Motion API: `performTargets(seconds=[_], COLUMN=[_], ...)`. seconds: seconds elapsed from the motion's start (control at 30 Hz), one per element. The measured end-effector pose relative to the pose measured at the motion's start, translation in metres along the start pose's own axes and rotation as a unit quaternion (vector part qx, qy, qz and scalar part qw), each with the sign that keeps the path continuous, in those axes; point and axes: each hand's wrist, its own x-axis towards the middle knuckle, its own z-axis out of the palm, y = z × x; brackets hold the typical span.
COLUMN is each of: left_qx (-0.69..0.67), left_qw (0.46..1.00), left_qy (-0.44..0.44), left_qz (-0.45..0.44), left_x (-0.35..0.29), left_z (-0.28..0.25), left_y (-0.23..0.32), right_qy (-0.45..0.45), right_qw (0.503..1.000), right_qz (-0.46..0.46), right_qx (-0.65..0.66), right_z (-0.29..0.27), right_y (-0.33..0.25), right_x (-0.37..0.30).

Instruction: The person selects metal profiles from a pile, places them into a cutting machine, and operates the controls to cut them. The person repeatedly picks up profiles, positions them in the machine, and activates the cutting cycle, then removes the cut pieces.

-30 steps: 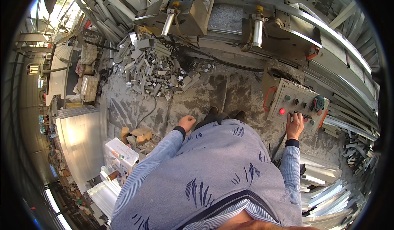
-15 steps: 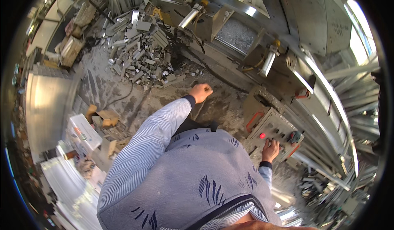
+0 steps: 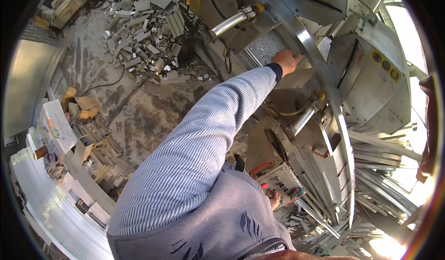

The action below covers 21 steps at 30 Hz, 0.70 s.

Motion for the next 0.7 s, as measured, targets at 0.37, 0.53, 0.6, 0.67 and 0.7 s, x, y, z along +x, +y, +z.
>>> performTargets(seconds=[0.37, 0.53, 0.6, 0.67, 0.7], left_qx=[-0.178, -0.234, -0.208, -0.19, -0.184], left_qw=[0.977, 0.964, 0.972, 0.977, 0.979], left_qy=[0.027, 0.032, 0.029, 0.028, 0.028], left_qz=[-0.115, -0.123, -0.104, -0.088, -0.084], left_x=[0.083, 0.072, 0.074, 0.079, 0.083], left_z=[0.02, 0.006, 0.0, -0.001, 0.001], left_y=[0.012, 0.015, 0.015, 0.012, 0.009], right_qy=[-0.024, -0.026, -0.02, -0.014, -0.017], right_qw=[0.998, 0.996, 0.998, 0.999, 0.999], right_qz=[0.057, 0.082, 0.061, 0.044, 0.041], right_qx=[-0.007, 0.009, -0.003, -0.01, -0.012], right_z=[0.006, 0.011, 0.01, 0.009, 0.009], right_y=[0.004, 0.012, 0.014, 0.015, 0.015], right_x=[0.01, 0.01, 0.01, 0.012, 0.014])
